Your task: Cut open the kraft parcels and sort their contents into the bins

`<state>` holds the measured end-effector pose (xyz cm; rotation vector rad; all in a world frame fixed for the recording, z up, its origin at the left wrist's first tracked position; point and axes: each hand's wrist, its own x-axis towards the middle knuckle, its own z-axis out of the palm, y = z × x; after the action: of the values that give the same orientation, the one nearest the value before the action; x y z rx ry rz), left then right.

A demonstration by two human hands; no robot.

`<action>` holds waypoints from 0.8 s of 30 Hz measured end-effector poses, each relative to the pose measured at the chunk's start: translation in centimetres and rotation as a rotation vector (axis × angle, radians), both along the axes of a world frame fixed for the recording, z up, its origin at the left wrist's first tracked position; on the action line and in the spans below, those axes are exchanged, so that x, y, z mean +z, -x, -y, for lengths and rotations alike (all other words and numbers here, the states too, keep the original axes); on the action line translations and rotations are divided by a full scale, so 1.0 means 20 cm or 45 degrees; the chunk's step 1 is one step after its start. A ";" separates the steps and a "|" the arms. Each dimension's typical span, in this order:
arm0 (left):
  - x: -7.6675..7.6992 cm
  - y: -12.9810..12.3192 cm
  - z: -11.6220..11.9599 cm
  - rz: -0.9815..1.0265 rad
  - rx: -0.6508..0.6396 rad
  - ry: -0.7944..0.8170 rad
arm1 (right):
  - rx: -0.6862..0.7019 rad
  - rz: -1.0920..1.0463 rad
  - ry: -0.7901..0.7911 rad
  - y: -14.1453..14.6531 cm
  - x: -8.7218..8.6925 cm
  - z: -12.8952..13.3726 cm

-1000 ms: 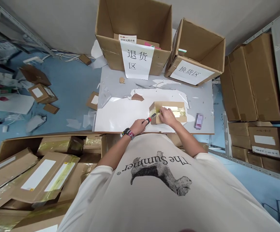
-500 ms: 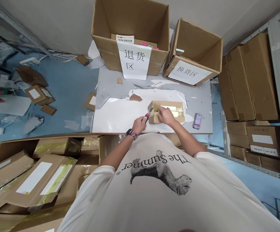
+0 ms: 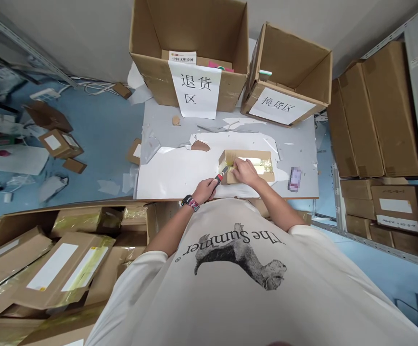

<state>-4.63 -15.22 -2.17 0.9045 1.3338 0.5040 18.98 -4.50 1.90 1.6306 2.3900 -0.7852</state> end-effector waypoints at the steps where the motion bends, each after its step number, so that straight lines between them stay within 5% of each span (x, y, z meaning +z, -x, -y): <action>1: 0.00 0.01 -0.01 0.019 -0.011 0.025 | 0.002 0.001 0.011 0.00 0.00 0.00; 12: 0.05 0.01 -0.09 -0.041 -0.103 0.035 | 0.046 -0.067 0.089 -0.04 0.06 -0.05; 17: 0.02 -0.01 0.02 0.053 -0.160 0.017 | 0.024 -0.047 0.018 -0.04 0.06 -0.06; 24: -0.03 0.12 0.19 0.044 -0.003 0.035 | -0.048 -0.069 -0.066 -0.03 0.04 0.03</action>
<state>-7.02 -18.98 -2.78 0.8713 1.3053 0.4965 19.51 -5.02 2.67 1.6999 2.4432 -0.7898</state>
